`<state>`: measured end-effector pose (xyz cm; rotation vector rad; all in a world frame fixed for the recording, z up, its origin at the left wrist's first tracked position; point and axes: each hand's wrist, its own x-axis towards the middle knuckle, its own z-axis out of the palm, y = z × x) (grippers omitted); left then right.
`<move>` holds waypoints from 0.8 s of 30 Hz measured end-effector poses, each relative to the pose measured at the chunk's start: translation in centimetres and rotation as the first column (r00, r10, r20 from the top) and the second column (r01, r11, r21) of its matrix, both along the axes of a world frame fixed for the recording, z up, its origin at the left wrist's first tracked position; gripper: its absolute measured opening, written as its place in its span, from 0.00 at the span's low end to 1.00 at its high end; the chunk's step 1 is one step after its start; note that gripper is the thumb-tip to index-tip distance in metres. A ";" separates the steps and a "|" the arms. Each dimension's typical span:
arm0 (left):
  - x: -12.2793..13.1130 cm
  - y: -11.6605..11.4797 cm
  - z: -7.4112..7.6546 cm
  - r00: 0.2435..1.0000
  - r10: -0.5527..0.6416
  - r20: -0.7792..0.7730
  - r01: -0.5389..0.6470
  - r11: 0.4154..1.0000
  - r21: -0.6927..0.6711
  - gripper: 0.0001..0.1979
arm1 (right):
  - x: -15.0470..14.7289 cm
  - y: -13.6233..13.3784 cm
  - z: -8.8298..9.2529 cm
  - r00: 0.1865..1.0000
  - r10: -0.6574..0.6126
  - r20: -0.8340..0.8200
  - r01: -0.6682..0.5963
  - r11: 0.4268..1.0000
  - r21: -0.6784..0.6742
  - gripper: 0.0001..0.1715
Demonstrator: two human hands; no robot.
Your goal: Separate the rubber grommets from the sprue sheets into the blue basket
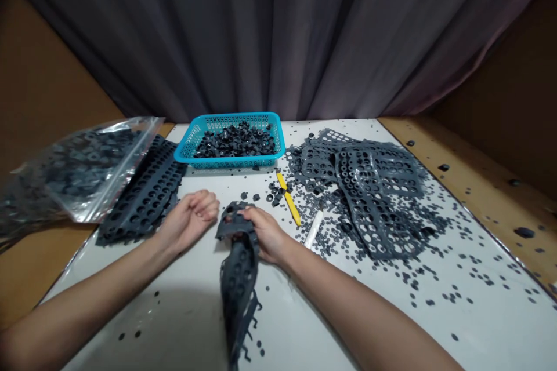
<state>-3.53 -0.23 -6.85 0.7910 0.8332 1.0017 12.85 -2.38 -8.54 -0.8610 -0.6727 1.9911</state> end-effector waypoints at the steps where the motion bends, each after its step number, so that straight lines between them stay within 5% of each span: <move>1: -0.3 0.3 0.2 1.000 0.023 -0.012 -0.022 0.999 0.032 0.16 | 0.2 0.1 0.1 0.998 -0.053 0.028 0.053 0.999 -0.005 0.14; 3: -0.6 0.6 0.5 0.999 -0.018 -0.030 0.020 0.997 0.075 0.16 | 0.3 0.2 0.2 0.994 -0.104 0.047 0.105 0.994 -0.028 0.17; 7: -0.9 0.6 0.2 0.988 -0.153 -0.029 0.155 0.985 0.079 0.15 | -0.1 0.1 0.3 0.998 0.023 -0.053 -0.021 0.999 0.033 0.19; 17: -2.0 1.3 0.9 0.989 -0.108 -0.097 0.125 0.974 0.190 0.14 | -0.3 -0.1 -0.7 0.996 0.053 -0.073 -0.047 0.996 0.079 0.12; 24: -2.1 1.3 2.2 0.988 -0.139 -0.061 0.140 0.990 0.003 0.12 | -0.4 -0.2 -1.0 0.997 0.068 -0.024 -0.065 0.992 0.107 0.13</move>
